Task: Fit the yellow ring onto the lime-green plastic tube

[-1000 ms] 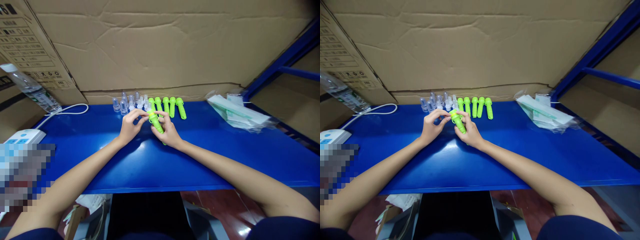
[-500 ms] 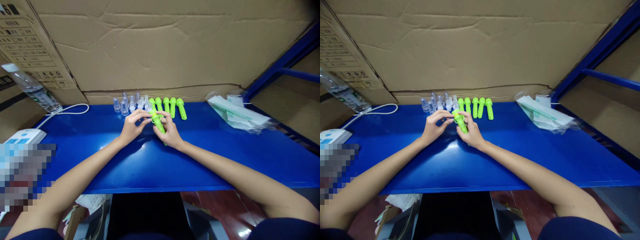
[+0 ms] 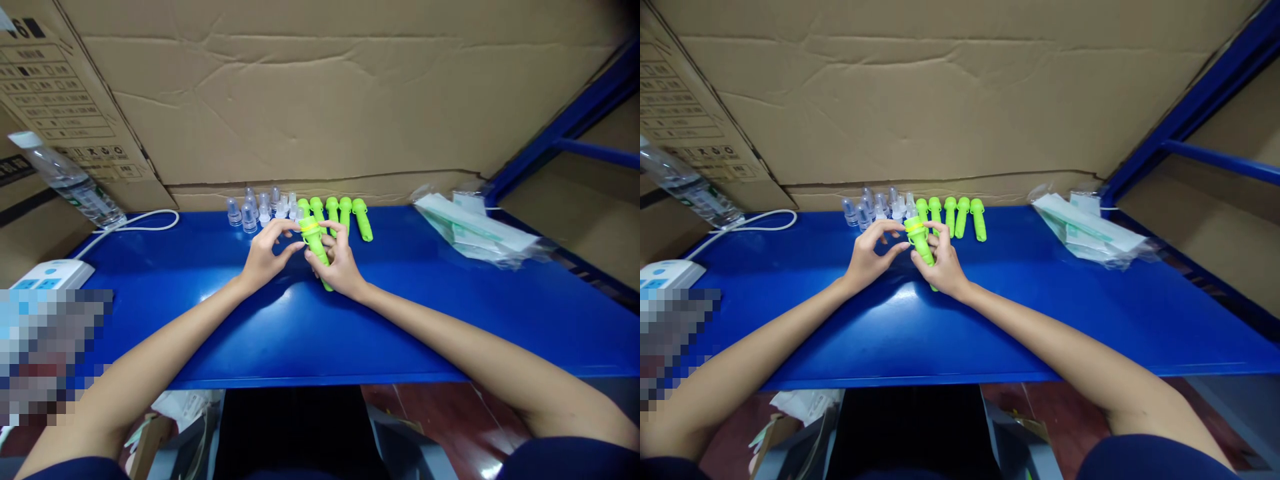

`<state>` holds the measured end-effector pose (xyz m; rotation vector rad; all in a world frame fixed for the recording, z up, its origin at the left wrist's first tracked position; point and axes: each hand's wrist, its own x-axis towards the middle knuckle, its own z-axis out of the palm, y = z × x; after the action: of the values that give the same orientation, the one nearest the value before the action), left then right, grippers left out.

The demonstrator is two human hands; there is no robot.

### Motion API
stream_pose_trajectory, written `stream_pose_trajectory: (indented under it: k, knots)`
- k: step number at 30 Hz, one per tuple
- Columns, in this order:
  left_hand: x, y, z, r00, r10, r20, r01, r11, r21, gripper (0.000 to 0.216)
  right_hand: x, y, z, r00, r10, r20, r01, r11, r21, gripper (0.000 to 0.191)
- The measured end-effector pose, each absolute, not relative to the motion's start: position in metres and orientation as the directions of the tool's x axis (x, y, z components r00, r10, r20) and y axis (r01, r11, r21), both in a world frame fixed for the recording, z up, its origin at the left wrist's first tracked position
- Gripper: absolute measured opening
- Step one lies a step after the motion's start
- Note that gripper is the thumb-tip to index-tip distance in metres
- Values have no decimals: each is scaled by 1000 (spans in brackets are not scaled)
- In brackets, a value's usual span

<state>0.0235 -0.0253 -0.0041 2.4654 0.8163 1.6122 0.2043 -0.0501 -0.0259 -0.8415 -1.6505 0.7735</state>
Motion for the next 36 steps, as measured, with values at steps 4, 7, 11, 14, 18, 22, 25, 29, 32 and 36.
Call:
stream_pose_trajectory:
  k: [4, 7, 11, 14, 18, 22, 25, 29, 32, 36]
  knots:
    - [23, -27, -4, 284, 489, 825, 389, -845, 367, 22, 205, -51, -27, -203, 850, 487, 87, 511, -855, 53]
    - [24, -29, -2, 278, 481, 832, 377, -851, 366, 20, 205, -52, -27, -227, 859, 459, 60, 483, -874, 54]
    - [24, -28, -2, 279, 480, 831, 355, -856, 376, 19, 205, -52, -27, -238, 865, 442, 51, 465, -884, 55]
    - [24, -28, -3, 276, 489, 827, 360, -851, 383, 17, 205, -53, -26, -249, 859, 447, 55, 474, -879, 55]
    - [25, -28, -4, 267, 501, 823, 359, -845, 397, 17, 205, -52, -28, -250, 849, 465, 50, 491, -870, 54]
    - [26, -30, -3, 264, 520, 813, 347, -837, 423, 19, 205, -51, -29, -235, 849, 473, 46, 495, -867, 53]
    - [26, -30, -3, 256, 542, 801, 344, -825, 449, 20, 205, -50, -29, -232, 851, 472, 42, 493, -869, 53]
    - [26, -30, -2, 247, 560, 791, 339, -814, 471, 18, 205, -51, -29, -236, 859, 454, 49, 477, -877, 53]
    - [25, -30, -2, 246, 568, 785, 335, -810, 481, 19, 206, -52, -28, -240, 865, 442, 57, 467, -883, 52]
    - [25, -31, -2, 245, 596, 765, 339, -792, 508, 20, 207, -54, -26, -247, 871, 424, 72, 453, -889, 49]
